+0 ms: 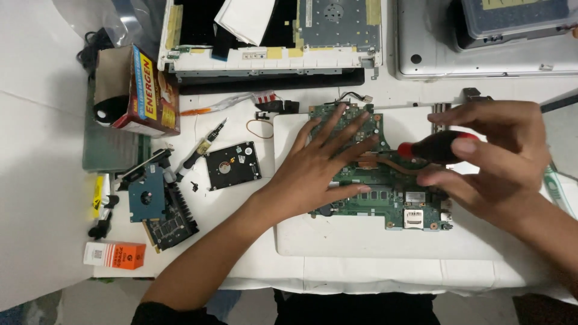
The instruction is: Unscrewing components from a laptop motherboard and cleaning it with a brush
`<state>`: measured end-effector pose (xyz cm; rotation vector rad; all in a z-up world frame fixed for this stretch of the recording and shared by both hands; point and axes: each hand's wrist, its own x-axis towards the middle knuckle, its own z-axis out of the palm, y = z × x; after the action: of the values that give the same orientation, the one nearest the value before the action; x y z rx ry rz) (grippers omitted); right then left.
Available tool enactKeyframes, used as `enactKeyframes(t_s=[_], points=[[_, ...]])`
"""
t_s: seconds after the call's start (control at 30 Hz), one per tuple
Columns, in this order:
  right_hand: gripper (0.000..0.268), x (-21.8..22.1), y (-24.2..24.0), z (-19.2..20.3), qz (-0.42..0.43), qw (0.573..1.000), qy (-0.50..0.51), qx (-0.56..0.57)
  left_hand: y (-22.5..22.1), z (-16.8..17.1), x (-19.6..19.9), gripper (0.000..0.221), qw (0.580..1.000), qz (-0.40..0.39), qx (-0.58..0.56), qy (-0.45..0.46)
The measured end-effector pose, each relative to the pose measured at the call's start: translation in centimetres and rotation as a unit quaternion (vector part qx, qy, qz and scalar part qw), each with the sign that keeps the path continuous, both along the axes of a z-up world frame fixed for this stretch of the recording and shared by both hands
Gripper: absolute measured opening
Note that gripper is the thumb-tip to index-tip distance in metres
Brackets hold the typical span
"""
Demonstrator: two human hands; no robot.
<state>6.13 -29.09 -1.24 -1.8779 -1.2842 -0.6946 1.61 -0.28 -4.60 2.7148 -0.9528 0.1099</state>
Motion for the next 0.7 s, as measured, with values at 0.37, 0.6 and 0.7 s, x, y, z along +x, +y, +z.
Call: enactKeyframes(t_s=[0.37, 0.6, 0.7], points=[[0.034, -1.0, 3.5, 10.7, 0.025, 0.970, 0.052, -0.237, 0.2, -0.6, -0.3, 0.079, 0.999, -0.003, -0.046, -0.023], [0.035, -0.9, 3.4, 9.6, -0.135, 0.923, -0.078, -0.353, 0.2, -0.5, -0.4, 0.083, 0.998, 0.000, -0.050, -0.024], [0.026, -1.2, 3.0, 9.3, -0.156, 0.921, -0.046, -0.355, -0.3, 0.6, -0.3, 0.069, 0.995, 0.011, -0.093, -0.035]])
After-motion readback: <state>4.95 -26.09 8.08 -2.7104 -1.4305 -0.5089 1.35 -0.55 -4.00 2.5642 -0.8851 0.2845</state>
